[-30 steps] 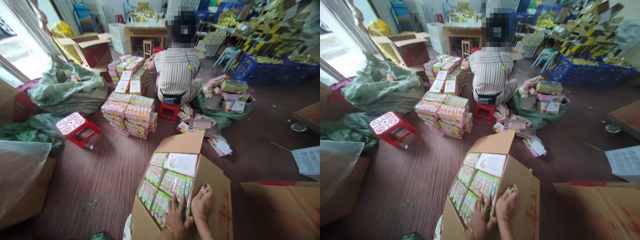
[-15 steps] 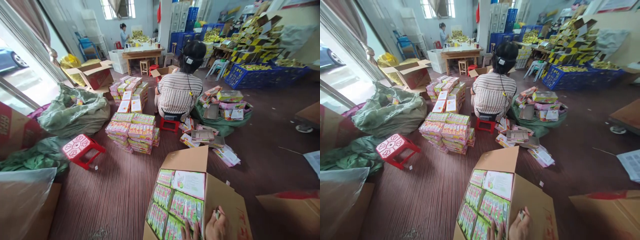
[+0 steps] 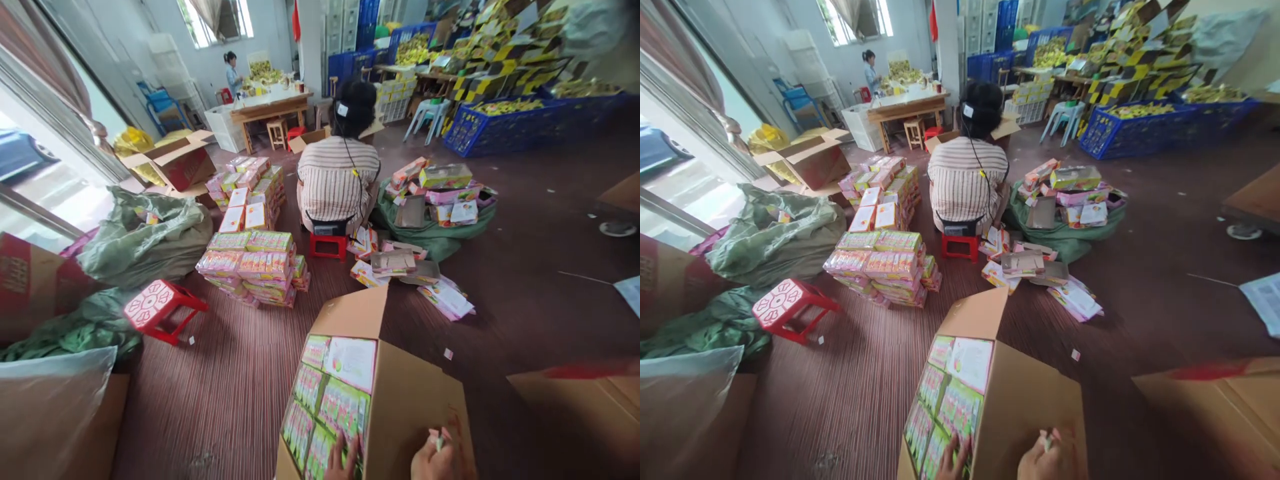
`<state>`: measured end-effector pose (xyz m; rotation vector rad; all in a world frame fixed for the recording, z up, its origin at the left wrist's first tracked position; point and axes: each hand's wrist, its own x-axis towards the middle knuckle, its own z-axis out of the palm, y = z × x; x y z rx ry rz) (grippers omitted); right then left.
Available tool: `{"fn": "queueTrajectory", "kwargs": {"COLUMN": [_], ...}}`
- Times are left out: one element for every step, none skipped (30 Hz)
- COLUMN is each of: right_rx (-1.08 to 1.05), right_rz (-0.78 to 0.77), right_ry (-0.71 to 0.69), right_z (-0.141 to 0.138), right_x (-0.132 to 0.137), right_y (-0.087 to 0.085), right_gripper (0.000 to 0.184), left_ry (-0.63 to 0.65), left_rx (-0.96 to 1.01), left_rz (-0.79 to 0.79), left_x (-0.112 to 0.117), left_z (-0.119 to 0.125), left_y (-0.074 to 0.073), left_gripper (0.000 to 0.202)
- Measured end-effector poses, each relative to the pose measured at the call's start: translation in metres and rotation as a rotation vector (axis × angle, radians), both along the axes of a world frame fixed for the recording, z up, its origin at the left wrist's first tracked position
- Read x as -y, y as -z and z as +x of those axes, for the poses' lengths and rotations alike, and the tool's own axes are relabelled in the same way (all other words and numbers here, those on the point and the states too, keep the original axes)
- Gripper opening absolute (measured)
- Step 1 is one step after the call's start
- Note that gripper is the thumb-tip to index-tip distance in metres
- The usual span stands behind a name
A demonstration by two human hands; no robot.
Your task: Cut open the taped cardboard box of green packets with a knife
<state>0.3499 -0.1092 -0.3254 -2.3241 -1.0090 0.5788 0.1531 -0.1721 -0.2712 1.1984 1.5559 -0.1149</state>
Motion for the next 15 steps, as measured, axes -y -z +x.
{"fn": "queueTrajectory", "kwargs": {"right_rx": [0.027, 0.033, 0.018, 0.0, -0.01, -0.001, 0.02, 0.046, 0.067, 0.082, 0.092, 0.106, 0.126, 0.149, 0.173], "right_rz": [-0.099, -0.205, -0.305, -0.377, -0.42, -0.439, -0.443, -0.441, -0.446, -0.457, -0.469, -0.466, -0.442, -0.403, -0.357], "right_ry": [0.043, 0.086, 0.13, 0.172, 0.202, 0.214, 0.205, 0.192, 0.196, 0.219, 0.252, 0.282, 0.29, 0.271, 0.225], "right_z": [0.012, 0.023, 0.031, 0.036, 0.039, 0.042, 0.044, 0.048, 0.052, 0.059, 0.067, 0.077, 0.087, 0.097, 0.105], "right_x": [0.002, 0.004, 0.006, 0.007, 0.008, 0.009, 0.011, 0.012, 0.013, 0.015, 0.017, 0.019, 0.021, 0.024, 0.026], "right_y": [-0.005, -0.009, -0.013, -0.015, -0.015, -0.012, -0.007, -0.001, 0.006, 0.014, 0.022, 0.03, 0.037, 0.045, 0.052], "right_gripper": [0.045, 0.045, 0.045, 0.045, 0.047, 0.048, 0.049, 0.049, 0.049, 0.049, 0.049, 0.05, 0.05, 0.049, 0.046], "left_ry": [0.014, 0.014, -0.016, -0.025, -0.028, -0.024, -0.013, -0.002, 0.006, 0.018, 0.027, 0.024, 0.002, -0.049, -0.128], "left_rx": [0.001, -0.01, -0.027, -0.036, -0.043, -0.041, -0.032, -0.017, 0.009, 0.054, 0.112, 0.167, 0.199, 0.186, 0.134], "left_rz": [0.006, 0.005, 0.029, 0.042, 0.046, 0.051, 0.049, 0.052, 0.068, 0.096, 0.128, 0.164, 0.203, 0.238, 0.252], "left_x": [-0.003, -0.005, -0.008, -0.009, -0.01, -0.009, -0.008, -0.005, -0.002, 0.0, 0.001, -0.001, -0.006, -0.013, -0.024], "left_z": [0.002, 0.005, 0.008, 0.012, 0.015, 0.018, 0.02, 0.021, 0.019, 0.015, 0.007, -0.004, -0.019, -0.036, -0.055], "left_y": [-0.01, -0.019, -0.026, -0.031, -0.034, -0.035, -0.035, -0.034, -0.032, -0.028, -0.023, -0.015, -0.003, 0.013, 0.033], "left_gripper": [0.089, 0.092, 0.09, 0.089, 0.087, 0.085, 0.085, 0.085, 0.084, 0.08, 0.075, 0.069, 0.063, 0.059, 0.057]}}
